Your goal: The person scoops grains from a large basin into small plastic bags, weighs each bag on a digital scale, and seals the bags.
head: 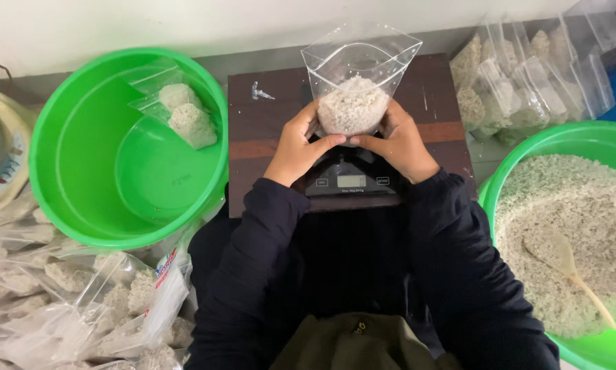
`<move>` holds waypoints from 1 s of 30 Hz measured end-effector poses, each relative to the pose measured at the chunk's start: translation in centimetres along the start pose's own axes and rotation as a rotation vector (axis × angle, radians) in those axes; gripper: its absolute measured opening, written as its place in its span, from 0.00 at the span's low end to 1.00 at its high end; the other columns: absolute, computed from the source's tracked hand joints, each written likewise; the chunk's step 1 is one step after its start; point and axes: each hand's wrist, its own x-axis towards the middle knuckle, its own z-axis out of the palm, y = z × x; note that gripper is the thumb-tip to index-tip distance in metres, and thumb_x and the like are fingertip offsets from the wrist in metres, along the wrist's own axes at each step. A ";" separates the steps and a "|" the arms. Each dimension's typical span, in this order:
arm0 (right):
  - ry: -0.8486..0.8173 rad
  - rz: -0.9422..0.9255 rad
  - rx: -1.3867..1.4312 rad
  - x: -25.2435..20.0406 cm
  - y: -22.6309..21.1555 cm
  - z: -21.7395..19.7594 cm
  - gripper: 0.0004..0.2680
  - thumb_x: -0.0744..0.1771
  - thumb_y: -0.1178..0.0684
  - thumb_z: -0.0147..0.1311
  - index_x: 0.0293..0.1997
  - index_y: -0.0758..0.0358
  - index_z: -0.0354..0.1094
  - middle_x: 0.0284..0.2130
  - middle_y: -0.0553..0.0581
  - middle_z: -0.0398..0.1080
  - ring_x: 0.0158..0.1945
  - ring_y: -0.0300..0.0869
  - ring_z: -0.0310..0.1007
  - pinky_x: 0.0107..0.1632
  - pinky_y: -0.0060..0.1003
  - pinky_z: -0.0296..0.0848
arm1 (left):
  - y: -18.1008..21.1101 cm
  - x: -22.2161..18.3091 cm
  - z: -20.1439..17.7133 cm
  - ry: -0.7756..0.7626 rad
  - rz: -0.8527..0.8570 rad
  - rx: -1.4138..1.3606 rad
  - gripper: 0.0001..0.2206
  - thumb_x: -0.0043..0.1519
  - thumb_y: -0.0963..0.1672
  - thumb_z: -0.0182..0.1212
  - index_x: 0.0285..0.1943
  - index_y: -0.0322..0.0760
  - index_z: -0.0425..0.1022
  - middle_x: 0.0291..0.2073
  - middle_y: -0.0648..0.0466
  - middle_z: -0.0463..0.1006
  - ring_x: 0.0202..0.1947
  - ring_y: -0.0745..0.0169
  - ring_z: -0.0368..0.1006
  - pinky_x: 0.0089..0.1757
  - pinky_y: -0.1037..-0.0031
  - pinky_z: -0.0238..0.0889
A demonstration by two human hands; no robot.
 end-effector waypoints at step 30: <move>0.151 -0.012 -0.038 -2.6 -3.5 -3.7 0.20 0.65 0.63 0.59 0.63 0.70 0.56 0.54 0.66 0.65 0.62 0.48 0.66 0.67 0.39 0.65 | 2.6 -3.0 -3.6 0.085 0.019 -0.095 0.32 0.57 0.40 0.74 0.70 0.42 0.63 0.64 0.48 0.70 0.68 0.57 0.58 0.66 0.66 0.48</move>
